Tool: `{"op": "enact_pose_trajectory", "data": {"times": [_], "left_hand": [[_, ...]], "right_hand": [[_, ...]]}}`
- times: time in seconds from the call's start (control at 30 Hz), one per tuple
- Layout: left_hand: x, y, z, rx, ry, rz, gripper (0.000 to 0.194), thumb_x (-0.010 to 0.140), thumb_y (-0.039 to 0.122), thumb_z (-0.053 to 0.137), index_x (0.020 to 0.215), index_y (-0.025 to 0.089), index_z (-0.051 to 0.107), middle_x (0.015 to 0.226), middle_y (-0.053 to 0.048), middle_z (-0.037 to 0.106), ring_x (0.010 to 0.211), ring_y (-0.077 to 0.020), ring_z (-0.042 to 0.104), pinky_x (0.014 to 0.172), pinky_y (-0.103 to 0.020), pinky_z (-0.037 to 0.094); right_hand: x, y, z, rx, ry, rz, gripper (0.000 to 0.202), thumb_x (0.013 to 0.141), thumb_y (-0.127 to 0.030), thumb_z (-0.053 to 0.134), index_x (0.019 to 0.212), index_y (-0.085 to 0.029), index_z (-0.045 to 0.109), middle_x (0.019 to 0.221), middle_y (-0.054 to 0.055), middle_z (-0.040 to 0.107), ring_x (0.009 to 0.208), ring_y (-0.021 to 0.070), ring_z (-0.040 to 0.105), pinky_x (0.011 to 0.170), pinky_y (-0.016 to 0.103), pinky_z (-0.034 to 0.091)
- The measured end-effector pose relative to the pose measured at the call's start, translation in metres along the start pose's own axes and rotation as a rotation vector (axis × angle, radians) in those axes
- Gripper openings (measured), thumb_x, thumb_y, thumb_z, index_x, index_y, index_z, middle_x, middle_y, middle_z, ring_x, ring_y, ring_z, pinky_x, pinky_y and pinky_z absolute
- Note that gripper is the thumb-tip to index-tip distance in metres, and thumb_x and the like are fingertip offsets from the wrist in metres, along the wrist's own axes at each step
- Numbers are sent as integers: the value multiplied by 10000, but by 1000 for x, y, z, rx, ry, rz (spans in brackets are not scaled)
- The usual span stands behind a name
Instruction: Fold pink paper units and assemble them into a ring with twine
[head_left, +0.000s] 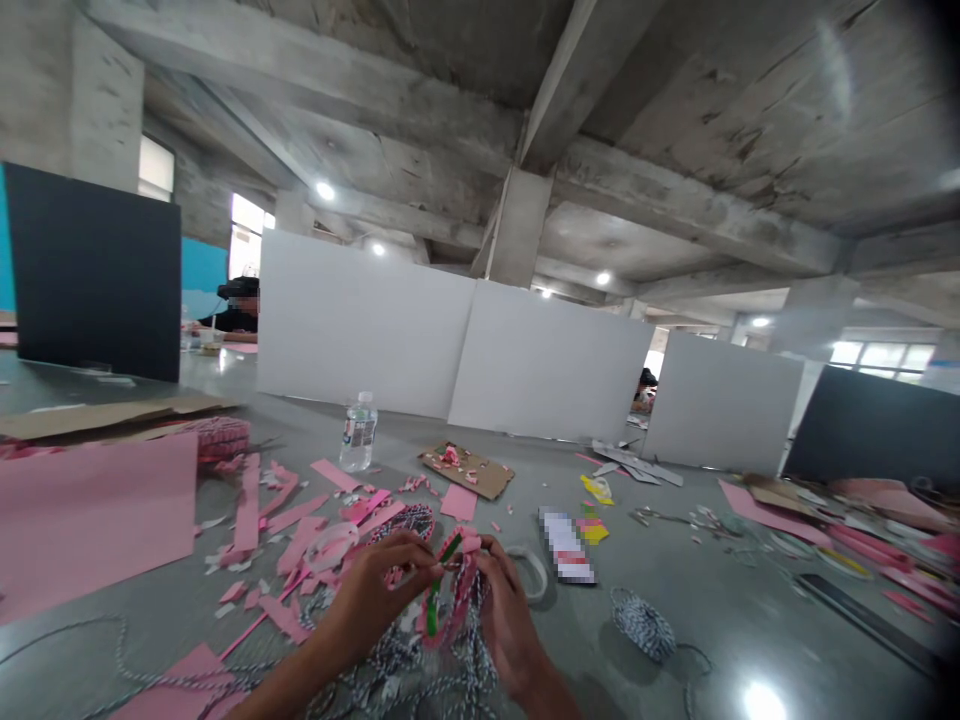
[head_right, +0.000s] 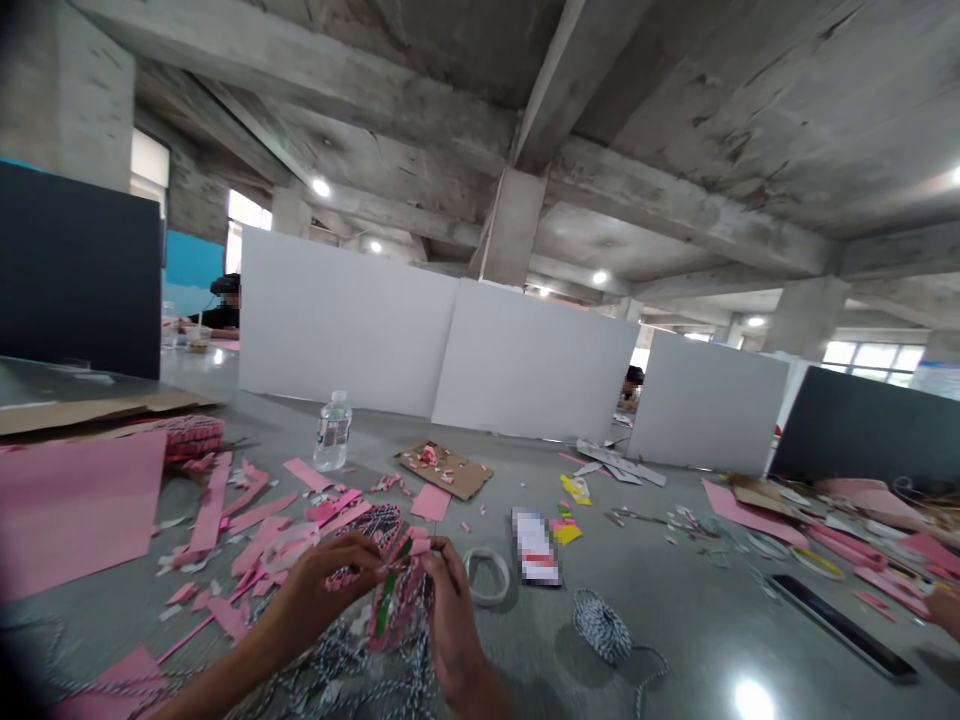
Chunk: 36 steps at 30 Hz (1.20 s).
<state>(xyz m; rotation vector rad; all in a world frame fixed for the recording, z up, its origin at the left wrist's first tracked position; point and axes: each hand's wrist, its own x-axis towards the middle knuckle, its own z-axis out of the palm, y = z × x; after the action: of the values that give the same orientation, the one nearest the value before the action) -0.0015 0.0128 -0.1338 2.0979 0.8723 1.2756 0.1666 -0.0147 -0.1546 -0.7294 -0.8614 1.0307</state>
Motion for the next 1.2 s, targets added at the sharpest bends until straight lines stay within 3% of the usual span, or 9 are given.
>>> {"op": "enact_pose_trajectory", "data": {"times": [0.17, 0.3, 0.43, 0.53, 0.6, 0.77, 0.97, 1.1, 1.2], "left_hand": [[15, 4, -23, -581, 192, -239, 158, 834, 351, 662, 749, 221, 629, 869, -36, 728, 900, -218, 675, 840, -332, 543], [27, 15, -50, -1010, 368, -393, 299, 769, 280, 651, 600, 226, 411, 521, 81, 445, 502, -100, 504, 540, -213, 495], [20, 16, -48, -476, 168, -310, 294, 814, 358, 666, 663, 233, 447, 490, 125, 293, 405, -72, 248, 398, -173, 218], [11, 9, -30, 96, -137, -72, 166, 798, 297, 705, 687, 226, 603, 507, 78, 479, 464, -101, 410, 474, -212, 274], [9, 5, -24, 222, -221, 44, 204, 864, 294, 636, 672, 231, 657, 594, 29, 600, 544, -133, 516, 537, -233, 344], [19, 1, -43, -30, 49, -55, 293, 900, 441, 570, 748, 231, 707, 722, 0, 652, 691, -173, 585, 638, -236, 467], [30, 3, -64, -895, 286, -446, 272, 901, 333, 562, 695, 182, 657, 813, -41, 700, 981, -195, 671, 925, -269, 542], [32, 14, -72, -1160, 456, -451, 352, 910, 197, 534, 565, 202, 462, 526, 63, 457, 550, -91, 568, 682, -214, 598], [33, 25, -83, -1136, 529, -384, 368, 907, 196, 543, 578, 208, 378, 500, 94, 334, 376, -56, 311, 341, -141, 394]], "right_hand": [[7, -9, -9, 173, 28, 118, 216, 657, -432, 806, 750, -269, 700, 687, -31, 672, 653, 212, 644, 618, 304, 516], [13, -10, -16, 226, 69, 77, 209, 666, -407, 831, 742, -263, 699, 718, -32, 679, 691, 189, 653, 685, 293, 531], [11, -11, -12, 259, 26, 110, 255, 660, -404, 838, 800, -243, 699, 716, -36, 679, 647, 191, 655, 630, 300, 527], [6, -15, -6, 226, -66, 91, 200, 717, -407, 797, 806, -253, 704, 703, -33, 665, 623, 197, 651, 566, 294, 504], [6, -17, -4, 201, -77, 72, 157, 729, -395, 783, 789, -268, 713, 702, -38, 658, 603, 184, 640, 546, 281, 492], [9, -19, -3, 143, -60, 59, 138, 697, -394, 748, 736, -264, 720, 629, -37, 659, 563, 182, 639, 556, 301, 497], [3, -31, -4, 122, -94, 62, 65, 709, -377, 685, 741, -326, 706, 708, -16, 732, 675, 195, 686, 653, 400, 471], [7, -28, -10, 186, 0, 75, 86, 692, -371, 741, 717, -299, 700, 689, -26, 697, 636, 171, 632, 650, 343, 500], [15, -20, -15, 231, 111, 55, 184, 670, -397, 777, 742, -254, 686, 656, -53, 653, 589, 148, 584, 581, 277, 491]]}}
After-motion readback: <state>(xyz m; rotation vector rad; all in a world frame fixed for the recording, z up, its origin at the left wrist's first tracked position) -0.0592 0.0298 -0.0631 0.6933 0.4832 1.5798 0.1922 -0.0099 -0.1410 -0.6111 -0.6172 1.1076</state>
